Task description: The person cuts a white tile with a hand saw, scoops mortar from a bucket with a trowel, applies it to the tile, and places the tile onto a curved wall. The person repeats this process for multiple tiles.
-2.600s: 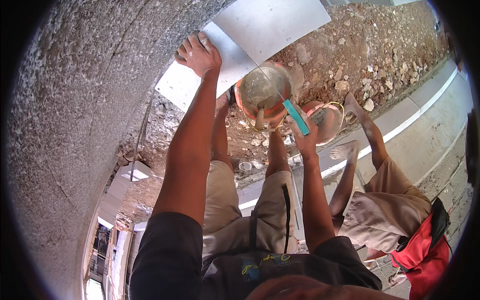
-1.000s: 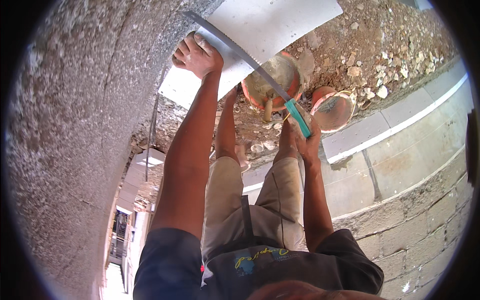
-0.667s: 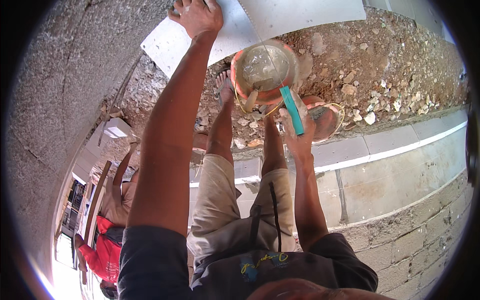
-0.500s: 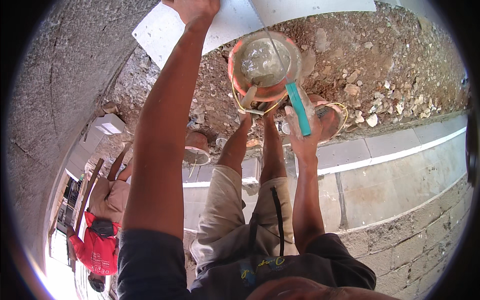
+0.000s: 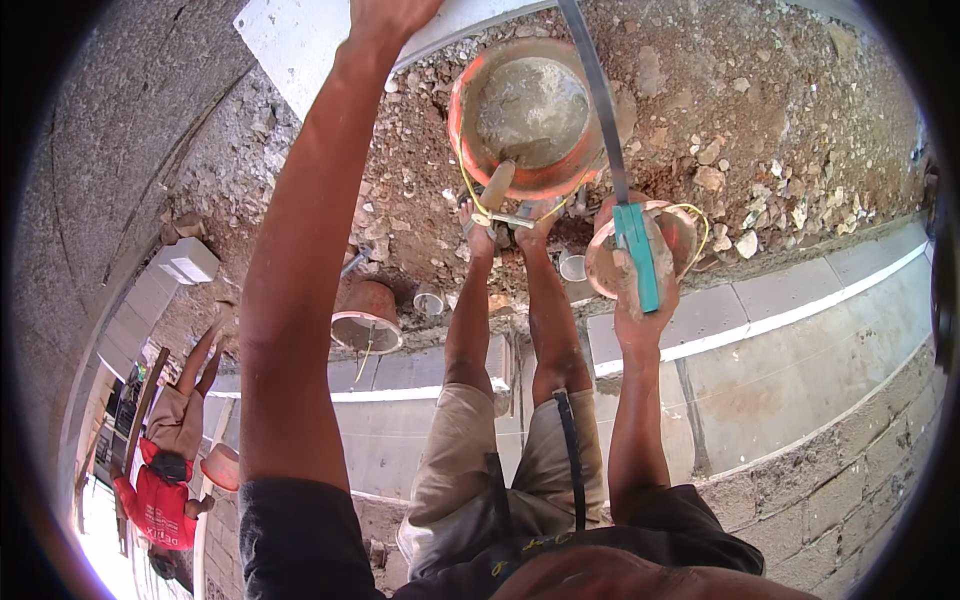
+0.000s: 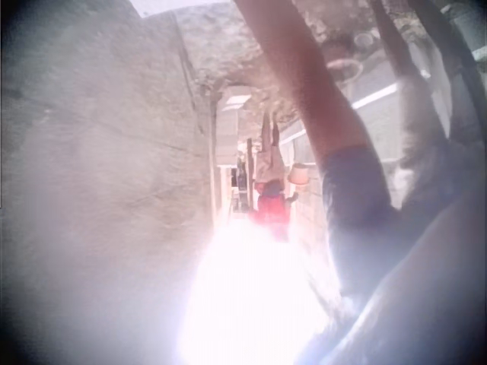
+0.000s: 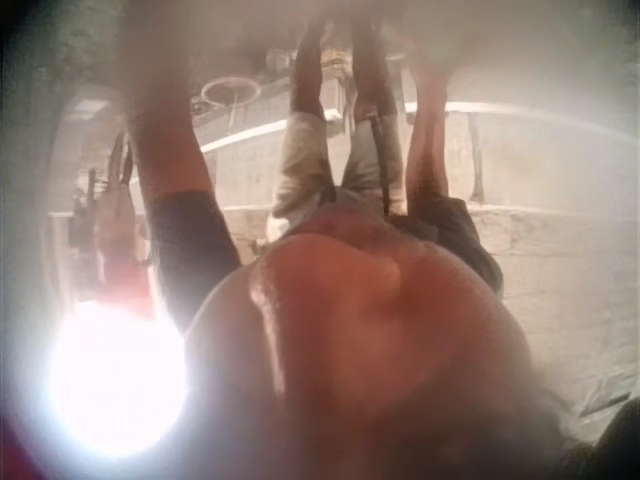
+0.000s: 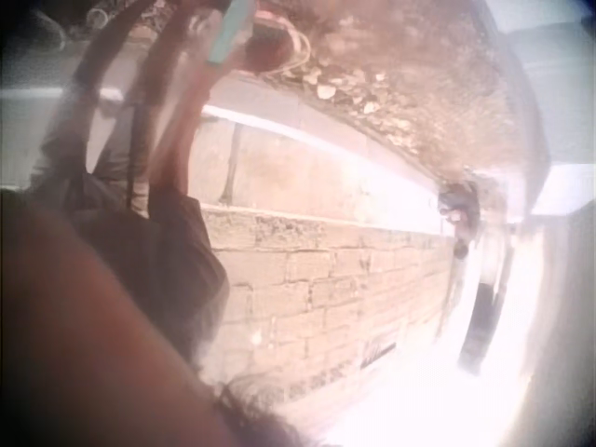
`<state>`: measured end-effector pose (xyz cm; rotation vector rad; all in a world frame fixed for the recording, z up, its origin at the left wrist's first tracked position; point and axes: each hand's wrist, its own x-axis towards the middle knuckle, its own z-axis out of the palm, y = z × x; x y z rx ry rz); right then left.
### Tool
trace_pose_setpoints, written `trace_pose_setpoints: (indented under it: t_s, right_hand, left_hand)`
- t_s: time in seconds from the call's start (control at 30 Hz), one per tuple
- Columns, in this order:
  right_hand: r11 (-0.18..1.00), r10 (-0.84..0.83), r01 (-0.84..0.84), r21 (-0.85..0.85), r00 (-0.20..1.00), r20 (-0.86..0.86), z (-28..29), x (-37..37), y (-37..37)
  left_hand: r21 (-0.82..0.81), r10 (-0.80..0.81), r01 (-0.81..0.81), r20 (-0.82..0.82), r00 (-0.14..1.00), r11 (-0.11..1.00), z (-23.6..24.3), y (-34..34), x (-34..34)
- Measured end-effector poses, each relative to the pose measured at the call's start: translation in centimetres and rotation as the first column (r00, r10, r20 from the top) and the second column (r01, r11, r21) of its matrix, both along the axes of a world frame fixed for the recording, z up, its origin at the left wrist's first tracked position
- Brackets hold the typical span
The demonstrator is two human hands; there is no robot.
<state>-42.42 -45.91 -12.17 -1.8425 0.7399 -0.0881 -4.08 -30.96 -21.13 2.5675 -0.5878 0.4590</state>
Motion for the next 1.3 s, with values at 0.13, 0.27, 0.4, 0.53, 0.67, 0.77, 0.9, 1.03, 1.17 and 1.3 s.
trace_pose_setpoints:
  t_s: [0.13,0.27,0.4,0.53,0.67,0.77,0.9,1.03,1.17,1.3]
  right_hand:
    - [0.999,-0.012,0.015,0.052,0.999,-0.052,1.7,1.2,0.3]
    - [0.994,-0.019,0.023,0.106,0.999,-0.044,2.5,1.2,-0.4]
    - [0.982,-0.01,0.022,0.185,0.998,-0.067,2.1,-0.4,-1.9]
    - [0.991,0.129,-0.132,-0.021,0.988,-0.09,2.3,-1.7,-3.7]
    - [0.993,0.115,-0.108,0.055,0.982,-0.149,4.2,-1.6,-6.3]
    - [0.987,0.144,-0.155,-0.029,0.96,-0.238,5.8,-1.0,-8.6]
    - [0.979,0.202,-0.193,0.057,0.946,-0.253,7.2,-0.2,-10.1]
    - [0.99,0.133,-0.117,0.073,0.949,-0.287,8.9,0.8,-8.6]
    - [0.989,0.146,-0.141,0.039,0.941,-0.307,13.5,2.9,-6.3]
    - [0.977,0.208,-0.207,0.052,0.866,-0.455,19.8,5.6,-4.9]
  left_hand:
    - [0.335,0.056,0.034,-0.257,0.965,0.942,2.5,8.4,-7.0]
    - [0.14,0.186,-0.139,-0.42,0.888,0.98,2.5,12.8,-8.1]
    - [0.108,0.341,-0.343,-0.567,0.75,0.933,2.7,12.4,-8.3]
    - [0.152,0.411,-0.405,-0.597,0.69,0.902,3.2,11.8,-11.3]
    - [-0.082,0.34,-0.537,-0.692,0.637,0.839,1.9,10.4,-18.7]
    - [-0.431,0.039,-0.868,-0.89,0.454,0.247,0.0,7.6,-23.8]
    - [-0.218,-0.476,-0.843,-0.743,0.47,-0.492,-2.8,0.5,-22.9]
    - [-0.334,-0.336,-0.769,-0.754,0.565,-0.546,-3.3,-2.8,-18.8]
    - [-0.299,-0.316,-0.825,-0.818,0.48,-0.479,0.7,-1.8,-16.8]
    - [-0.21,-0.288,-0.892,-0.895,0.34,-0.399,6.1,-0.2,-14.7]
